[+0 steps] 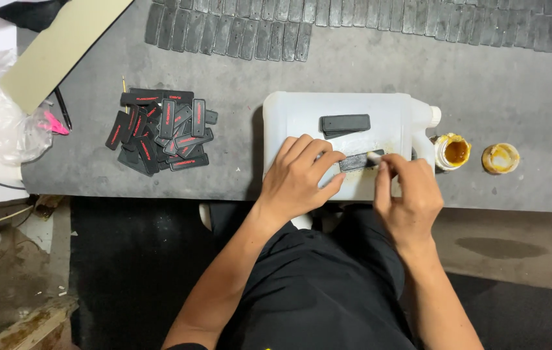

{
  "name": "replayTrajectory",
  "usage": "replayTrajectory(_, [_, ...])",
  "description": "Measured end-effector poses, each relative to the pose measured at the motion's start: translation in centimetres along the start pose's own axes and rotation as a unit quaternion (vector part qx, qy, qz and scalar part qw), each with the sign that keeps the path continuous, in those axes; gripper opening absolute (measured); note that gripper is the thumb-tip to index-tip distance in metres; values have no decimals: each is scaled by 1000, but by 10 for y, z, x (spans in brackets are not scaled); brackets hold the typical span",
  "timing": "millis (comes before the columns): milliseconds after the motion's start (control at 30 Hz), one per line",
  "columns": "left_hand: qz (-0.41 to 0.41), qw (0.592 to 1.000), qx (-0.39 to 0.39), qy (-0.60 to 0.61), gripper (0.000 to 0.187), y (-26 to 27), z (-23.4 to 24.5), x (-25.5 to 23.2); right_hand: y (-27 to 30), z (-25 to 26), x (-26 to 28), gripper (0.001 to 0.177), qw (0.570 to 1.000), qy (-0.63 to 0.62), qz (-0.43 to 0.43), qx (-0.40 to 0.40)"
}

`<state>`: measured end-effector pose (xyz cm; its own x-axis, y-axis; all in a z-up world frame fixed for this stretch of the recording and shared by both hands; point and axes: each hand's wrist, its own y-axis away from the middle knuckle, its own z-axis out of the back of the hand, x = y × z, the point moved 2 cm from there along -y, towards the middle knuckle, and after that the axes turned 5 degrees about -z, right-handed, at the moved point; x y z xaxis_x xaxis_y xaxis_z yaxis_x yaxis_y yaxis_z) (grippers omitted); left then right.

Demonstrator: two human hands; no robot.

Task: Applying glue to the back of small black tags using a brush and arranging them in a grid on a work surface.

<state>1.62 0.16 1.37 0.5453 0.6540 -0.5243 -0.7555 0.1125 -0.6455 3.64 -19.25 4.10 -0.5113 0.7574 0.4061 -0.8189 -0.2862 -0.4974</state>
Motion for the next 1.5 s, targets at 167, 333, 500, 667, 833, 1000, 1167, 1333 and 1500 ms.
replayTrajectory(167, [7,1000,-5,4,16,2,-1,1,-6,1,-2,6,1000,-11,2,0])
replayTrajectory(333, [10,1000,-4,1,14,3,-3,2,-7,5,-14,6,1000,1,13,8])
replayTrajectory(500, [6,1000,-6,3,13,1,-2,2,-1,18,-11,7,999,0,11,35])
replayTrajectory(667, [7,1000,-4,8,13,2,-3,2,-9,14,-14,7,999,-6,16,41])
replayTrajectory(833, [11,1000,-8,2,14,1,-2,1,-8,17,-14,8,998,-16,20,57])
replayTrajectory(1000, [9,1000,-4,3,12,1,-2,0,-2,13,-8,7,998,-34,18,56])
replayTrajectory(1167, [8,1000,-6,2,14,1,-2,1,-8,15,-16,7,999,-25,17,44])
replayTrajectory(1333, [6,1000,-8,-3,15,3,-4,1,-6,18,-19,7,998,-16,34,44])
replayTrajectory(1500, [9,1000,-9,3,14,2,-3,2,3,16,-4,10,998,11,57,15])
